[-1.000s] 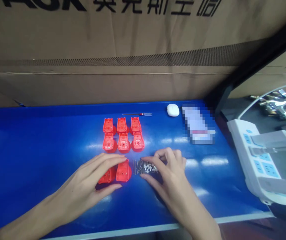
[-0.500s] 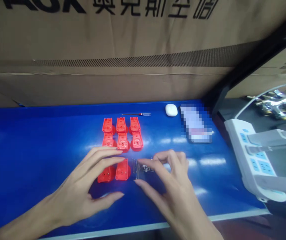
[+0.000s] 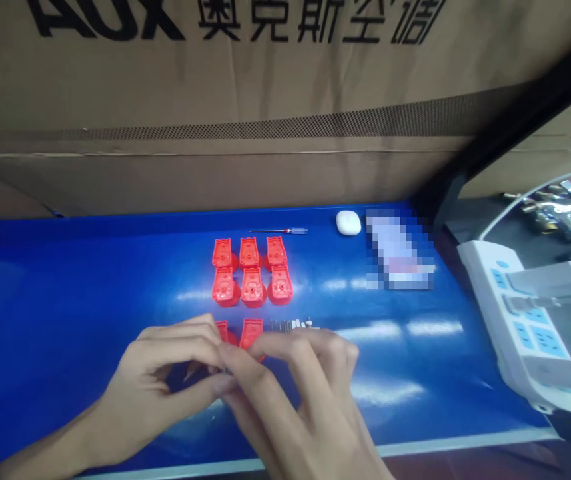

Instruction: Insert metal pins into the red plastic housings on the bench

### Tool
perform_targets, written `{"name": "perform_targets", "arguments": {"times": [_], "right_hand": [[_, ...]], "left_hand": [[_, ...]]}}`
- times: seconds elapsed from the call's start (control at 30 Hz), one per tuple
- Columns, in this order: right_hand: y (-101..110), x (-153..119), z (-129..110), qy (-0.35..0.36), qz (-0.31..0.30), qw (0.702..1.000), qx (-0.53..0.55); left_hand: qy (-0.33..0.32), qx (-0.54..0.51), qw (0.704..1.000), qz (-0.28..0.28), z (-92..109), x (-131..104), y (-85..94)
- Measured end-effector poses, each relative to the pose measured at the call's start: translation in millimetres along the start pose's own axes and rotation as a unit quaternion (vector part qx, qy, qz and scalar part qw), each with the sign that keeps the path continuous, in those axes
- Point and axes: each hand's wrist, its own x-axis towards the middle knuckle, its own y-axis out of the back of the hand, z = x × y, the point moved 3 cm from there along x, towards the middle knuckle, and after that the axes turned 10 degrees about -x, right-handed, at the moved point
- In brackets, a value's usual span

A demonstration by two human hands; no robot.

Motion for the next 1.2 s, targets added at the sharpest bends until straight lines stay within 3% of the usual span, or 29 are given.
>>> {"name": "perform_targets", "arguments": {"times": [0.13, 0.3, 0.57, 0.77, 0.87, 0.97, 1.07, 1.2], "right_hand": [[-1, -2, 2, -0.041, -0.030, 0.994, 0.093], [-4, -4, 5, -0.065, 0.000, 0.982, 0.177], [-7, -4, 7, -0.072, 0.004, 0.967, 0.242], [-16, -12, 13, -0.180, 0.045, 0.923, 0.338], [-23, -17, 16, -0.218, 0.034, 0.908, 0.356], [-28, -22, 18, -0.233, 0.024, 0.906, 0.352], [-31, -23, 19, -0.247, 0.031, 0.907, 0.340], [-32, -22, 20, -0.248, 0.026, 0.912, 0.324]], "left_hand": [[0.004, 0.013, 1.000, -0.004, 1, 0, -1.2], [-0.068, 0.030, 0.997, -0.026, 1, 1, -1.6], [-0.097, 0.071, 0.988, -0.097, -2, 0, -1.1], [-0.096, 0.088, 0.990, -0.055, -4, -1, 3.9], [-0.039, 0.065, 0.997, 0.021, -7, -1, 7.1], [0.078, -0.057, 0.992, 0.078, -14, 0, 9.0], [0.172, -0.181, 0.964, 0.088, -19, 1, 10.4], [0.195, -0.242, 0.947, 0.077, -19, 5, 15.5]]}}
